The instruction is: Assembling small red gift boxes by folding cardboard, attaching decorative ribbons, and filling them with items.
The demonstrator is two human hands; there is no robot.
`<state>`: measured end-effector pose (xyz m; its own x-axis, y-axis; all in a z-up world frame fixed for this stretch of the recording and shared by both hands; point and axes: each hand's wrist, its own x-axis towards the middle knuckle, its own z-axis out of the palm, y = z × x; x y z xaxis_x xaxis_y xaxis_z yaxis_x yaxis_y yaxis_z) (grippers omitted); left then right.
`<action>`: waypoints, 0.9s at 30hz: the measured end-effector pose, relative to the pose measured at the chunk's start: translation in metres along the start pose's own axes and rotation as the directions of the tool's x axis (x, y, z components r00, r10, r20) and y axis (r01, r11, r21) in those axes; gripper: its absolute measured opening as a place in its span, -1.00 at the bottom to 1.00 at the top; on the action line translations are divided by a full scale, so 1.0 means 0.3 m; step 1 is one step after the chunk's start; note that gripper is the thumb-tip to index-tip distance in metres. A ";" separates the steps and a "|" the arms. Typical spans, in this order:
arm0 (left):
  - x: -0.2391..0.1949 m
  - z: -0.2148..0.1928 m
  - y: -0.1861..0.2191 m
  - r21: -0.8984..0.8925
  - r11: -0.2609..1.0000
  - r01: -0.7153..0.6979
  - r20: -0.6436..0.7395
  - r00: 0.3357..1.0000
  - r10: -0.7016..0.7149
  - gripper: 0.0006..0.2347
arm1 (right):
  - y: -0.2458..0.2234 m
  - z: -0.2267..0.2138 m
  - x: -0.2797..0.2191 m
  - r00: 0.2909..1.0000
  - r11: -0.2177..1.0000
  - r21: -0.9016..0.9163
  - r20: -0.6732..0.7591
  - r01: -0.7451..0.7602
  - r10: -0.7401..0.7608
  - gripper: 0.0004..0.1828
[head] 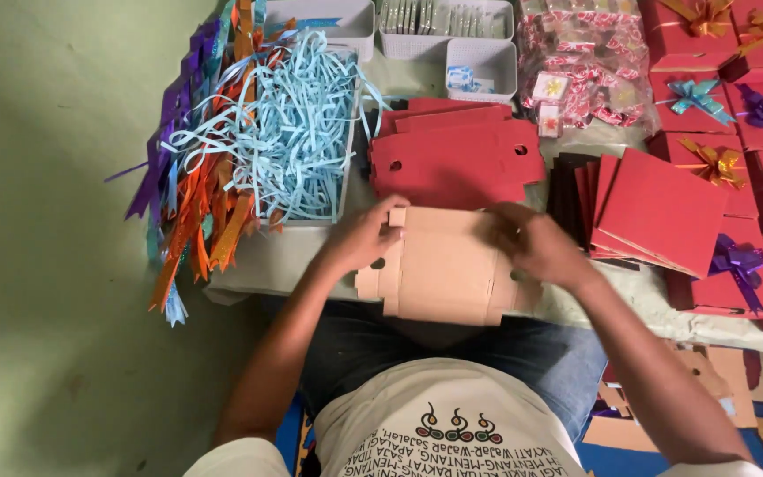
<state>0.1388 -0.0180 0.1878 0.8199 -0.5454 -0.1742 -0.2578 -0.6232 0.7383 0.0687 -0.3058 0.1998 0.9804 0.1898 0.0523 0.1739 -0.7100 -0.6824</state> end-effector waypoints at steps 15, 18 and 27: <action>0.093 0.347 -0.200 0.415 0.906 -0.087 -0.569 0.752 0.333 -0.90 | 0.375 0.370 -0.015 0.861 0.939 -0.289 -0.508 -0.185 0.014 -0.72; 0.109 0.402 -0.191 0.364 0.931 -0.036 -0.633 0.724 0.275 -0.88 | 0.350 0.384 -0.020 0.838 0.942 -0.272 -0.545 -0.194 0.015 -0.70; 0.087 0.363 -0.174 0.173 0.971 -0.167 -0.534 0.812 0.235 -0.65 | 0.218 0.279 -0.079 0.954 0.958 -0.243 -0.291 -0.151 0.077 -0.36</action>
<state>0.1180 -0.0608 0.0738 0.8785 -0.2895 0.3800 -0.4752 -0.6109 0.6332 0.0492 -0.2998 0.0929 0.9752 -0.0709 0.2095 0.0406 -0.8736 -0.4849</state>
